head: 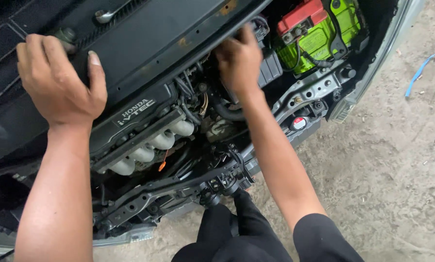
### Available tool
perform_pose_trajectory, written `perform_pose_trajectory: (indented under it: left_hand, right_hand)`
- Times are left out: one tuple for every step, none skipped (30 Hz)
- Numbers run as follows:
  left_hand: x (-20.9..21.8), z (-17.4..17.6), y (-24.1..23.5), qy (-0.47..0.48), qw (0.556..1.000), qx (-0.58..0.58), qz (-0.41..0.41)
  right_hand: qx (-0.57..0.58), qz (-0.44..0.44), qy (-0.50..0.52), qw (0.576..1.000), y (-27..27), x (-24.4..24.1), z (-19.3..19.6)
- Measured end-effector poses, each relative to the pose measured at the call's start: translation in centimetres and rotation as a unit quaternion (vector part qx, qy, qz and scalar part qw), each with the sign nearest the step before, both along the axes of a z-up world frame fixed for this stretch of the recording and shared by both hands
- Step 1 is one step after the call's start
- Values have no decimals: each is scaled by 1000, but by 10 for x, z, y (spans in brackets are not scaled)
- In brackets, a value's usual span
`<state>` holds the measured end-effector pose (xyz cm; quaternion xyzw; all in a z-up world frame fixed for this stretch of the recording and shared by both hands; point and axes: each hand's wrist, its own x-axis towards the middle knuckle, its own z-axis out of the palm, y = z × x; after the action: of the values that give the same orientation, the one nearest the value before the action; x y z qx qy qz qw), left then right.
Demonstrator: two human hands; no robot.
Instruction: The person uses a ratchet to loosen and remove bolts from the front bumper support and radiator cover of a car. They then detach and remove the plastic radiator cover and the front bumper support bar from the vehicle's engine bay.
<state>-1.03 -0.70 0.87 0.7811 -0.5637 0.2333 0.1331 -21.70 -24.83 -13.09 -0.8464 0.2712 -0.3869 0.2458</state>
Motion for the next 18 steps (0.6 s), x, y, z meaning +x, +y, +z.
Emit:
perform_pose_trajectory:
  left_hand:
    - [-2, 1, 1, 11, 1000, 2, 5]
    - [-3, 2, 2, 22, 1000, 3, 10]
    - [-2, 1, 2, 22, 1000, 7, 14]
    - [-2, 0, 3, 16, 1000, -10, 6]
    - [-1, -1, 0, 10, 1000, -29, -5]
    - [-1, -3, 3, 11, 1000, -28, -4]
    - [0, -4, 3, 3, 1000, -28, -1]
    - [2, -5, 3, -5, 1000, -27, 1]
    - [2, -4, 3, -3, 1000, -27, 3]
    - [2, -4, 4, -6, 1000, -28, -1]
    - [4, -4, 2, -10, 999, -29, -9]
    - [1, -4, 3, -10, 999, -30, -12]
    - [0, -2, 3, 1, 1000, -14, 5]
    - [-1, 0, 3, 12, 1000, 3, 21]
    - [0, -1, 2, 13, 1000, 4, 23]
    - [0, -2, 3, 10, 1000, -11, 8]
    - [2, -2, 3, 5, 1000, -28, -6]
    - [3, -3, 3, 4, 1000, -28, -4]
  right_hand:
    - [-3, -5, -3, 1000, -7, -6, 0]
    - [-7, -9, -7, 1000, -13, -12, -1]
    - [-3, -5, -7, 1000, -15, -14, 3]
    - [-28, 26, -2, 999, -17, -17, 6]
    - [-55, 54, 3, 997, -21, -21, 11]
    - [-54, 55, 3, 997, -20, -25, 10]
    - [-78, 48, 31, 995, -24, -27, 11]
    - [-101, 41, 59, 992, -27, -29, 12]
    - [-101, 42, 61, 992, -30, -26, 12]
    - [-85, 42, 74, 993, -32, -23, 12]
    - [-70, 36, 86, 993, -35, -21, 12]
    - [-71, 34, 86, 993, -34, -23, 7]
    - [-88, 30, 87, 992, -34, -21, 4]
    - [-105, 26, 87, 990, -34, -19, 0]
    - [-104, 27, 88, 990, -35, -19, 4]
    - [-134, 22, 102, 986, -35, -20, 7]
    - [-165, 16, 113, 980, -37, -18, 10]
    - [-165, 18, 112, 980, -40, -21, 14]
